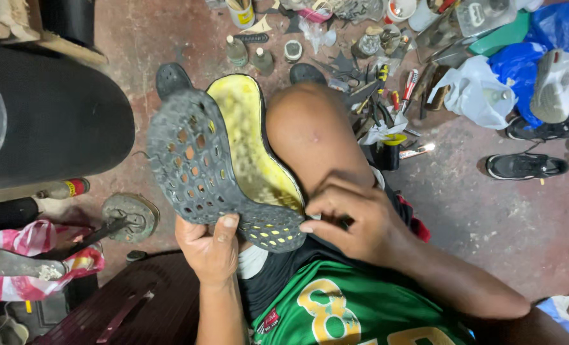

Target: The person sits on the floor and uses a small metal tool to scrape and clean the underside of a black perforated shoe sole. They repeatedly rub the tool across the sole surface, flip the sole, and continue scraping. Later, they insert a yellow insole into the shoe and press it into place.

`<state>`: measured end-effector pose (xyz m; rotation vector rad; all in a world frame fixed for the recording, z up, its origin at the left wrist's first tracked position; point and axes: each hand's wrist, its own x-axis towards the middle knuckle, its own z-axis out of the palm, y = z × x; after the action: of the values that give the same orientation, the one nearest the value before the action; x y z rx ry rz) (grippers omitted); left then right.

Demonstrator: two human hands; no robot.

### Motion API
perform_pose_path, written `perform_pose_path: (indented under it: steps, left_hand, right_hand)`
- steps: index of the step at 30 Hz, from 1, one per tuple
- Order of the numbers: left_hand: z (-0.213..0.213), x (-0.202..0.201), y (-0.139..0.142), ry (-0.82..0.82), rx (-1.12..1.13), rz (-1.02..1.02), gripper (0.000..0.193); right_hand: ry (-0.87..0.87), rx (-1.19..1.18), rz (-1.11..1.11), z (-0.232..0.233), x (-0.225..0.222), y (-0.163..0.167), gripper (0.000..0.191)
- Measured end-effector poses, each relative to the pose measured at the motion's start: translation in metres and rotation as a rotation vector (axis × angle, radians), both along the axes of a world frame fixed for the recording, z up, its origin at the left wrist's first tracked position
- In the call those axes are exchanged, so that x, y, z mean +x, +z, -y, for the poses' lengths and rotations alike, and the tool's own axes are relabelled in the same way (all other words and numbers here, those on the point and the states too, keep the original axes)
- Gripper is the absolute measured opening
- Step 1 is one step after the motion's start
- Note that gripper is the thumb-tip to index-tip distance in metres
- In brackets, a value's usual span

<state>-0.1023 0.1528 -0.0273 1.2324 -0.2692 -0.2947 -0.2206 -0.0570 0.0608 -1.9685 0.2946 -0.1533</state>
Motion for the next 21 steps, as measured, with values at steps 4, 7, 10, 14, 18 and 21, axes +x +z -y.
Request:
perform_pose_path:
  steps: [4, 7, 10, 14, 18, 21]
  left_hand:
    - [0.012, 0.008, 0.024, -0.043, 0.027, 0.01, 0.044]
    - [0.021, 0.024, 0.056, -0.207, 0.167, 0.07, 0.062]
    - [0.032, 0.047, 0.074, -0.392, 0.221, -0.044, 0.065]
    - [0.042, 0.059, 0.07, -0.399, 0.29, 0.091, 0.053]
    - [0.042, 0.054, 0.055, -0.255, 0.207, 0.021, 0.057]
    - [0.037, 0.049, 0.043, -0.211, 0.224, 0.097, 0.053]
  right_hand:
    - [-0.105, 0.025, 0.079, -0.015, -0.009, -0.018, 0.015]
    - [-0.134, 0.042, 0.05, -0.016, -0.01, -0.027, 0.015]
    - [-0.147, 0.038, 0.059, -0.015, -0.011, -0.031, 0.016]
    - [-0.178, 0.128, 0.011, -0.019, -0.008, -0.032, 0.015]
    - [-0.174, 0.139, -0.035, -0.021, -0.002, -0.033, 0.016]
    - [-0.17, 0.119, -0.046, -0.02, -0.002, -0.032, 0.016]
